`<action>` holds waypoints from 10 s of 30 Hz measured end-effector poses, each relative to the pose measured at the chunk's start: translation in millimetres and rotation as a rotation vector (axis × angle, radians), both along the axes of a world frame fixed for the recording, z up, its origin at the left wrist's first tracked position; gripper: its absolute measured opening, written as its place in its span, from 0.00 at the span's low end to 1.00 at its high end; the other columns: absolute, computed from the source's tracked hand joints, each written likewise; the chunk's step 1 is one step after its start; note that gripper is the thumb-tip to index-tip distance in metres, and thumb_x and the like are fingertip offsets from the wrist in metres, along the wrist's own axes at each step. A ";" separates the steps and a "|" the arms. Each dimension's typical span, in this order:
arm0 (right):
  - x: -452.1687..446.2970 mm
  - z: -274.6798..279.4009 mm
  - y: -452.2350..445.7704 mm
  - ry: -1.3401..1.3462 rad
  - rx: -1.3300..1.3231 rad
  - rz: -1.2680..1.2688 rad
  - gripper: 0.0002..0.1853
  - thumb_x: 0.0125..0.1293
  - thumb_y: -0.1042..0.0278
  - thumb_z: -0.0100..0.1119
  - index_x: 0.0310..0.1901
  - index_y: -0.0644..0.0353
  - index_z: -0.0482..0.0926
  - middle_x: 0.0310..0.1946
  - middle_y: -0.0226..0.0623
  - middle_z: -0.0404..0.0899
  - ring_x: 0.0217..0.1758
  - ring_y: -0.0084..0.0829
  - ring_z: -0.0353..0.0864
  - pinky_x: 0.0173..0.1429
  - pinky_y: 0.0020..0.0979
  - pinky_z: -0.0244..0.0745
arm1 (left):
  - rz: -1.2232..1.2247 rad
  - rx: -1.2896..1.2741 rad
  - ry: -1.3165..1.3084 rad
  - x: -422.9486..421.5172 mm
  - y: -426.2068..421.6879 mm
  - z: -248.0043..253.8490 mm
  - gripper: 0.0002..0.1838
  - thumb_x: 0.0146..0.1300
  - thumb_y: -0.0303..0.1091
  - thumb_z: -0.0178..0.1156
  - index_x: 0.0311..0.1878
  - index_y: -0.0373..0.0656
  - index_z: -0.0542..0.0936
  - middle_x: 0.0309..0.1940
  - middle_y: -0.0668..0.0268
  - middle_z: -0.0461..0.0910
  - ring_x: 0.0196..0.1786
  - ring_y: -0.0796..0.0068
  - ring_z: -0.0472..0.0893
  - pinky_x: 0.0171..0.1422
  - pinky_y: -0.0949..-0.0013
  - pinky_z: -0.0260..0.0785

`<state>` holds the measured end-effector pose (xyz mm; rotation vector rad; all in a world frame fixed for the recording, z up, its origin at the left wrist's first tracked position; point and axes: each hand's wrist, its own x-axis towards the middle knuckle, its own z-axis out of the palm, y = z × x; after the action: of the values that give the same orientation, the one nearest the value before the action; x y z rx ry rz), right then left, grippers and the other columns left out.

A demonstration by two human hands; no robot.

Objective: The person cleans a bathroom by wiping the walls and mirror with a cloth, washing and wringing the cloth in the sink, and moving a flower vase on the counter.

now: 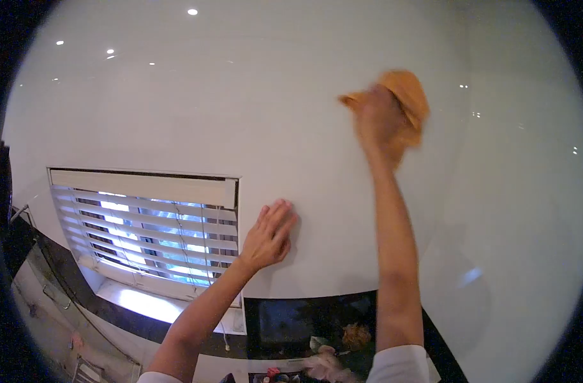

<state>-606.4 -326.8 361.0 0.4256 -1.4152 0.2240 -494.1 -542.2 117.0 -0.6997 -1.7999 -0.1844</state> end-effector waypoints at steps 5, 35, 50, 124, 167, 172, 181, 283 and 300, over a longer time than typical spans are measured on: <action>114.7 42.9 -236.2 -0.015 0.154 0.201 0.08 0.53 0.62 0.57 0.29 0.56 0.77 0.28 0.42 0.80 0.34 0.42 0.80 0.31 0.42 0.74 | -0.044 -0.126 0.061 -11.8 -10.0 -16.2 0.31 0.50 0.39 0.59 0.59 0.42 0.66 0.65 0.55 0.58 0.68 0.55 0.57 0.70 0.54 0.49; 132.6 -1.5 -433.3 0.166 0.753 0.431 0.11 0.48 0.64 0.54 0.32 0.54 0.81 0.36 0.34 0.80 0.43 0.33 0.78 0.49 0.36 0.71 | -0.504 0.230 -0.363 -41.3 -4.9 -40.9 0.27 0.59 0.40 0.48 0.62 0.39 0.64 0.64 0.58 0.60 0.67 0.63 0.60 0.71 0.61 0.48; 66.5 -13.5 22.0 -0.354 -0.401 0.760 0.13 0.65 0.64 0.50 0.46 0.64 0.70 0.40 0.36 0.73 0.43 0.29 0.73 0.49 0.29 0.69 | 0.057 -0.125 0.018 -2.4 -8.6 -6.8 0.33 0.48 0.40 0.56 0.58 0.34 0.66 0.62 0.52 0.61 0.68 0.57 0.57 0.72 0.57 0.48; 170.3 -23.3 -584.5 0.171 0.604 0.244 0.16 0.56 0.54 0.52 0.40 0.52 0.82 0.43 0.33 0.80 0.54 0.30 0.74 0.56 0.35 0.68 | -0.046 -0.121 0.076 -40.5 -10.8 -32.6 0.29 0.56 0.34 0.46 0.62 0.29 0.60 0.66 0.50 0.53 0.71 0.57 0.50 0.75 0.56 0.37; 65.4 296.8 -50.6 -0.156 -0.084 0.755 0.19 0.62 0.52 0.51 0.45 0.59 0.72 0.37 0.36 0.72 0.42 0.28 0.68 0.45 0.28 0.63 | 0.062 -0.099 -0.013 -8.4 -10.0 -0.6 0.28 0.55 0.39 0.53 0.60 0.42 0.67 0.61 0.59 0.65 0.66 0.66 0.63 0.68 0.63 0.53; -27.3 254.1 86.9 0.016 -0.346 0.245 0.27 0.64 0.46 0.37 0.47 0.66 0.68 0.47 0.54 0.72 0.55 0.48 0.70 0.58 0.40 0.62 | 0.096 -0.115 0.046 -7.0 -11.4 -0.4 0.29 0.55 0.41 0.52 0.60 0.40 0.67 0.61 0.59 0.65 0.66 0.66 0.62 0.69 0.63 0.51; 31.2 266.7 -54.5 -0.107 -0.255 0.130 0.32 0.58 0.37 0.44 0.48 0.61 0.73 0.45 0.43 0.75 0.53 0.36 0.70 0.59 0.35 0.59 | 0.144 -0.151 0.056 -15.1 -12.2 -6.6 0.31 0.55 0.43 0.52 0.61 0.38 0.65 0.63 0.59 0.62 0.68 0.67 0.58 0.71 0.63 0.47; 51.2 -196.4 -101.4 -0.001 0.586 0.346 0.22 0.46 0.54 0.64 0.42 0.58 0.77 0.44 0.43 0.77 0.50 0.42 0.76 0.64 0.48 0.60 | 0.060 0.554 0.083 100.9 -25.1 -75.3 0.18 0.47 0.17 0.50 0.44 0.39 0.71 0.44 0.57 0.72 0.53 0.58 0.69 0.69 0.47 0.45; -26.7 -158.1 112.1 -0.319 -0.481 0.499 0.08 0.60 0.78 0.44 0.39 0.68 0.72 0.35 0.40 0.75 0.41 0.35 0.74 0.49 0.33 0.68 | 0.182 0.132 -0.282 54.0 19.4 -51.4 0.32 0.44 0.28 0.58 0.58 0.49 0.67 0.65 0.57 0.57 0.70 0.53 0.52 0.70 0.40 0.35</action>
<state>-633.1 -214.7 202.8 0.3438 -1.4840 1.0520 -440.1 -522.8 65.6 -0.4282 -2.0877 -0.2881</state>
